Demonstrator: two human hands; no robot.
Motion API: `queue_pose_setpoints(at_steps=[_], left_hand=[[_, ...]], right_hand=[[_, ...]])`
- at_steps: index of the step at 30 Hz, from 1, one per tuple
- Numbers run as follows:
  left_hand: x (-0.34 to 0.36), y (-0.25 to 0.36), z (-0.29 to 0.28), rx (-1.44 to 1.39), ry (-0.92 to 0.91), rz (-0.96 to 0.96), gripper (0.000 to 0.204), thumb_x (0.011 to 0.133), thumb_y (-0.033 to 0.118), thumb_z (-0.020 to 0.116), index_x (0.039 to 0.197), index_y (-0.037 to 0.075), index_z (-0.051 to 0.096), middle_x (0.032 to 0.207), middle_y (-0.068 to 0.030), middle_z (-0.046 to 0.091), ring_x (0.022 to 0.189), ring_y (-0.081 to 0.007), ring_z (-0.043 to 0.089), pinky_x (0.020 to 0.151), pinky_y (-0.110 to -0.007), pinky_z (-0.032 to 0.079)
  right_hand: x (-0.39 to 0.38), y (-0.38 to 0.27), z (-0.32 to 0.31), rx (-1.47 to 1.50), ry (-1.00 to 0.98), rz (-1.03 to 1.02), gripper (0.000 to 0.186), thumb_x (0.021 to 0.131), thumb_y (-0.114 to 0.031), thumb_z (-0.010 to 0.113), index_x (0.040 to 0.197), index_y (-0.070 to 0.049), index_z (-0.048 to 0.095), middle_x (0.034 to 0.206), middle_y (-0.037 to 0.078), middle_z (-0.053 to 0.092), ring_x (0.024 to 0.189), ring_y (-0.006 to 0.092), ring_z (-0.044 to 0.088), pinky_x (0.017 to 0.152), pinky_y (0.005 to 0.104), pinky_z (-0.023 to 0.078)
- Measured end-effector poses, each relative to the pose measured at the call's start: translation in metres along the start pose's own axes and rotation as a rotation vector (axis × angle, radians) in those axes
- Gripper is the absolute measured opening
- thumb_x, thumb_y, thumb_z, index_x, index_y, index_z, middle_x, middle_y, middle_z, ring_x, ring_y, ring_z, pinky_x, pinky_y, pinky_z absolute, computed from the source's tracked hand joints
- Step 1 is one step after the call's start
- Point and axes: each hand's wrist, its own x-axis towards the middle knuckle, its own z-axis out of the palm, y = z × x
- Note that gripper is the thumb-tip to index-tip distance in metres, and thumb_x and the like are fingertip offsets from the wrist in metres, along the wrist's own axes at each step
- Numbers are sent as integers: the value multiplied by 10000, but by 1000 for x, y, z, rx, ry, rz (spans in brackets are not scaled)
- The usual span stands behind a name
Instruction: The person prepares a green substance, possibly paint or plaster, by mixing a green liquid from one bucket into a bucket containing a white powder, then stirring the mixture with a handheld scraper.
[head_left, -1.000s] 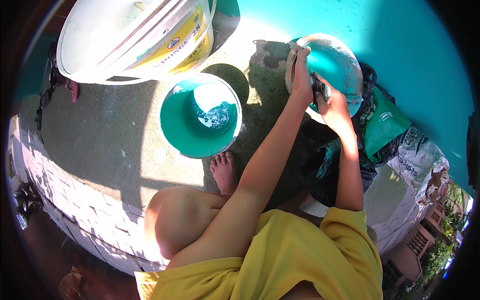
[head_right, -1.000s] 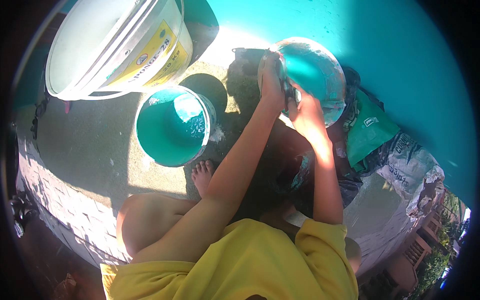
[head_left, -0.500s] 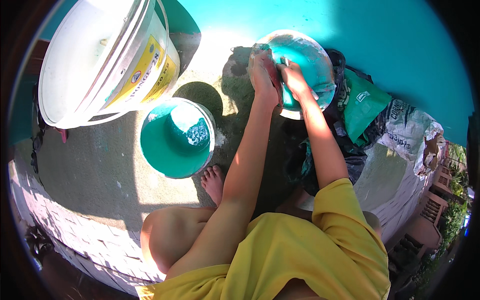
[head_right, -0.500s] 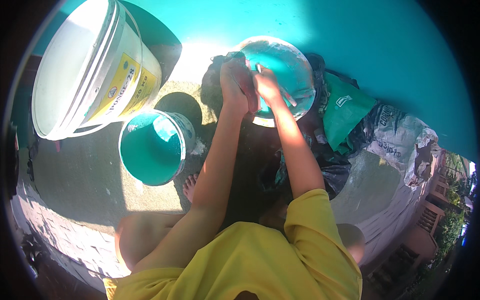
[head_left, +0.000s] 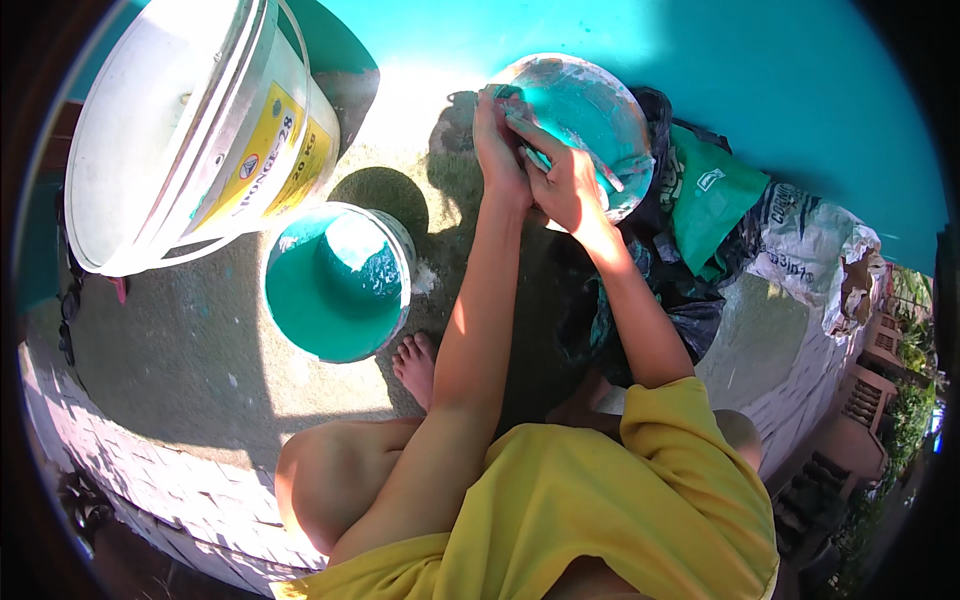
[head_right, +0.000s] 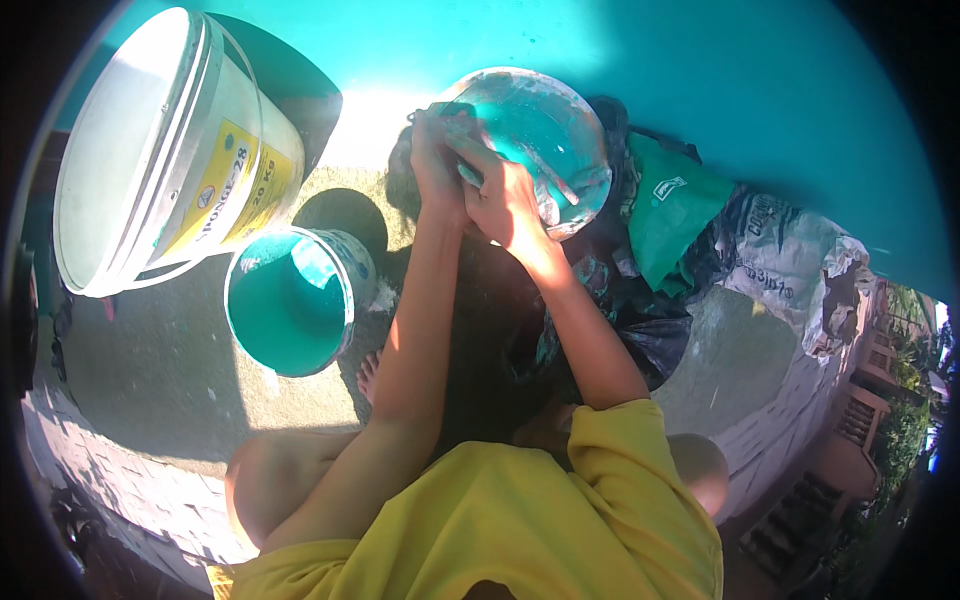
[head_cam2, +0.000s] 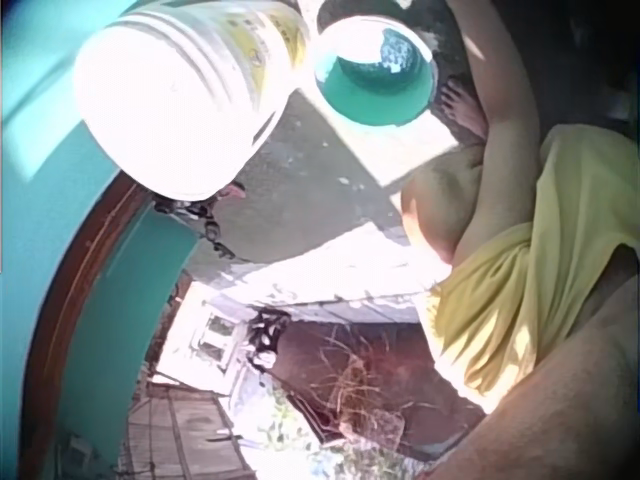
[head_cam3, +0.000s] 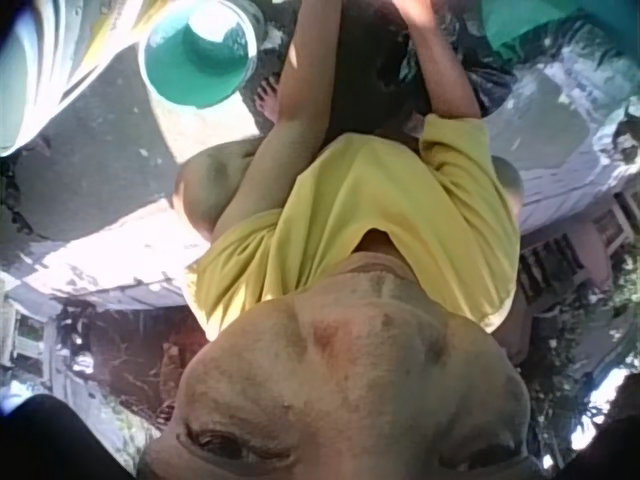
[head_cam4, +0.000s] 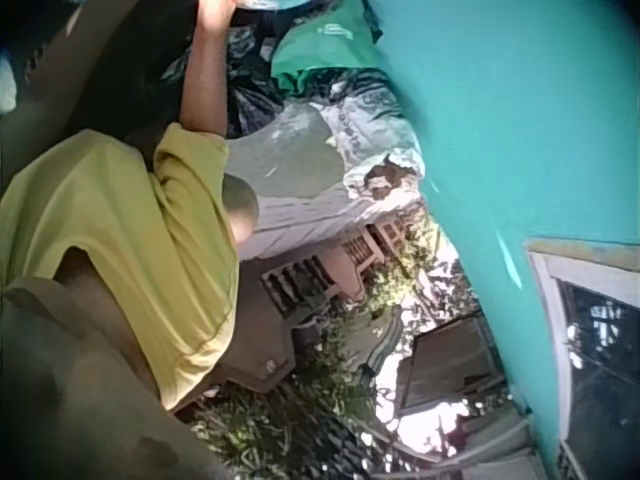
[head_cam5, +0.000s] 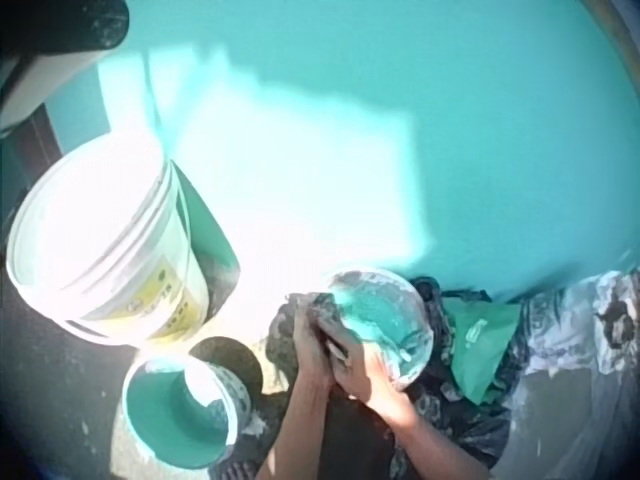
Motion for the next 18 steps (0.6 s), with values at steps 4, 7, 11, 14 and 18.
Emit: queue_pose_setpoints(at_steps=[4,7,11,14,18], left_hand=[[2,-6,9,26,-7,-18,488,988,472,363,1175,37,482,1102,-82,532,1023,-205,516,900,-361,427],[-2,-6,15,-10,-21,-63,470,987,474,376,1167,54,485,1070,-65,538,1000,-188,517,883,-356,428],[-10,3,15,-72,-28,-76,457,983,478,389,1161,70,493,1063,-52,537,974,-174,525,872,-347,430],[-3,3,8,-49,-77,-91,428,979,444,422,1172,70,499,1096,-54,529,1008,-177,522,891,-345,425],[9,-10,0,-1,45,-29,374,951,336,505,1218,74,492,1136,-54,525,1048,-170,521,913,-347,420]], right_hand=[[15,27,-1,-6,126,-74,436,809,-1,551,1213,-146,627,1139,202,631,871,212,687,753,308,528],[18,32,-14,70,37,80,390,820,5,594,1187,-120,640,1149,153,649,842,157,658,759,299,522],[0,1,-18,115,73,-52,270,826,10,637,1086,-56,663,1103,138,666,1024,218,647,866,308,494],[10,35,-4,55,193,-142,249,797,36,624,1042,-4,633,1093,177,643,1026,280,634,884,335,486],[29,88,17,-162,128,131,443,796,23,458,1237,23,505,1140,238,593,1086,301,588,943,362,441]])
